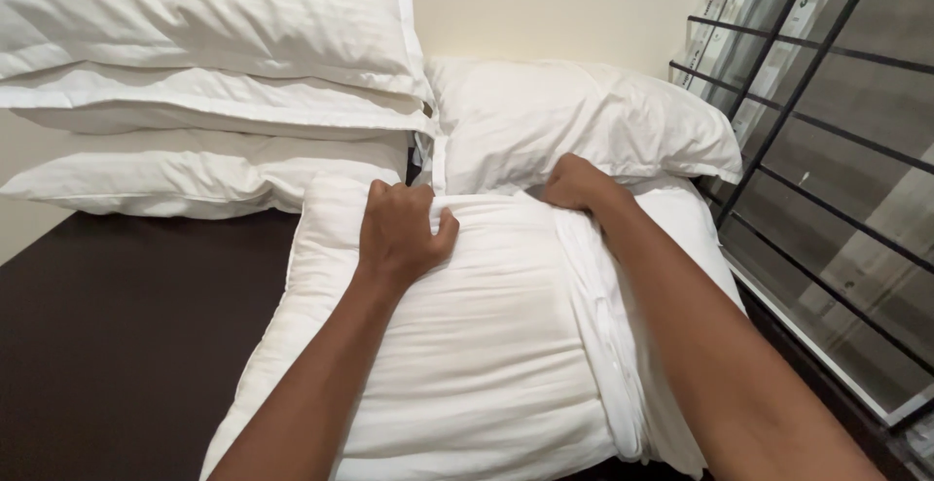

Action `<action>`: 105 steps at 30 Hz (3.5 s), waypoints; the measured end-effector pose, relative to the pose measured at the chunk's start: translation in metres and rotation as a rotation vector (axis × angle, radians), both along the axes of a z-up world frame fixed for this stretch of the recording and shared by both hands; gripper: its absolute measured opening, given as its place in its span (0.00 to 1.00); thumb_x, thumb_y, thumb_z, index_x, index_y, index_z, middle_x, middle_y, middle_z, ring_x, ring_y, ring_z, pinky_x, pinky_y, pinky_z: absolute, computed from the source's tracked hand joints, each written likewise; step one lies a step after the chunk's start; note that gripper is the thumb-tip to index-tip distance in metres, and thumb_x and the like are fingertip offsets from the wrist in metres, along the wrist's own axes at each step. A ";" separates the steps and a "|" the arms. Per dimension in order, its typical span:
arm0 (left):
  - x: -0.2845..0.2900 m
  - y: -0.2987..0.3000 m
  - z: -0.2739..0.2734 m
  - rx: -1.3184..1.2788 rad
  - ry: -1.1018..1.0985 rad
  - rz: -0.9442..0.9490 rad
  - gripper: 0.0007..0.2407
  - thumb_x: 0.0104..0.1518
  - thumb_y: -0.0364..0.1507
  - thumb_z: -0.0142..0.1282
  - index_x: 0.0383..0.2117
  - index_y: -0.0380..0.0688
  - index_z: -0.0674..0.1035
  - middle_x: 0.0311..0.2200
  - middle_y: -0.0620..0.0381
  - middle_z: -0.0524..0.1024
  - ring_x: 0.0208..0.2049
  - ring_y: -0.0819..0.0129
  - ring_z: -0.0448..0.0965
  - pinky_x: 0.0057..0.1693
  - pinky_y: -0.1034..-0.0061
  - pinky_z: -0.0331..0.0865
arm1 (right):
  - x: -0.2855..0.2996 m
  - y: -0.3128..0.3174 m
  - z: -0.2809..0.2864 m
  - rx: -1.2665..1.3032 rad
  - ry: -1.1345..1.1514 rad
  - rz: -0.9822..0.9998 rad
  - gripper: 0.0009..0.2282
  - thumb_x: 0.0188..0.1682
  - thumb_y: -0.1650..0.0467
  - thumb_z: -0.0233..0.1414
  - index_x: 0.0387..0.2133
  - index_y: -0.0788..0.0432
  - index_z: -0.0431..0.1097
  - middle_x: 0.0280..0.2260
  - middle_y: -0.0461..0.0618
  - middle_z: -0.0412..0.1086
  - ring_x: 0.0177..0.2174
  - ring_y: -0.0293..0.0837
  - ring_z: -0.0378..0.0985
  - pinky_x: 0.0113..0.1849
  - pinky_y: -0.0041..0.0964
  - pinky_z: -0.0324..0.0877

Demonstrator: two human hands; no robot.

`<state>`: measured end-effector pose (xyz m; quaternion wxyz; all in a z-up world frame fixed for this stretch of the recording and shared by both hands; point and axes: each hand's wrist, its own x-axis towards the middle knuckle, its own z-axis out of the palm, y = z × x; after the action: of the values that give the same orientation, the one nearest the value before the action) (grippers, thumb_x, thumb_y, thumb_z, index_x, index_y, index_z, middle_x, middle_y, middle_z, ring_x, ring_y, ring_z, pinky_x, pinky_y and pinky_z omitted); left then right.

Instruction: The person inserts a white pillow into a white pillowcase on a dark table. They align the corners, push the pillow inside, and smooth the fabric to fit the case properly.

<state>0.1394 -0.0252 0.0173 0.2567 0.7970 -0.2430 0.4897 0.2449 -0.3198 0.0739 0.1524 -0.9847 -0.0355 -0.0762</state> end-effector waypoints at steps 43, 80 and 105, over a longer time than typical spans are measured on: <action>-0.006 -0.005 -0.006 0.075 0.078 0.060 0.06 0.49 0.25 0.53 0.22 0.35 0.81 0.24 0.45 0.79 0.33 0.50 0.77 0.44 0.58 0.67 | -0.245 0.021 -0.075 -0.135 -0.616 0.252 0.27 0.49 0.60 0.50 0.62 0.59 0.62 0.64 0.62 0.57 0.64 0.58 0.55 0.62 0.54 0.46; -0.164 -0.046 -0.048 0.598 0.167 0.052 0.35 0.40 0.25 0.59 0.62 0.34 0.64 0.64 0.39 0.60 0.66 0.43 0.57 0.66 0.41 0.46 | -0.218 0.017 -0.093 -0.025 -0.717 0.184 0.25 0.51 0.64 0.50 0.61 0.63 0.62 0.62 0.61 0.64 0.64 0.54 0.61 0.62 0.50 0.51; -0.127 -0.028 -0.051 0.424 0.085 -0.059 0.27 0.42 0.18 0.57 0.55 0.43 0.75 0.60 0.51 0.72 0.63 0.54 0.68 0.63 0.47 0.57 | -0.291 0.007 -0.107 -0.233 -0.587 0.157 0.49 0.22 0.77 0.66 0.65 0.46 0.53 0.67 0.59 0.47 0.65 0.55 0.50 0.59 0.60 0.46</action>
<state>0.0123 -0.0532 -0.0335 0.1076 0.8458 -0.3525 0.3858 -0.0463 -0.3123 -0.0328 0.0273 -0.9259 -0.1621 -0.3401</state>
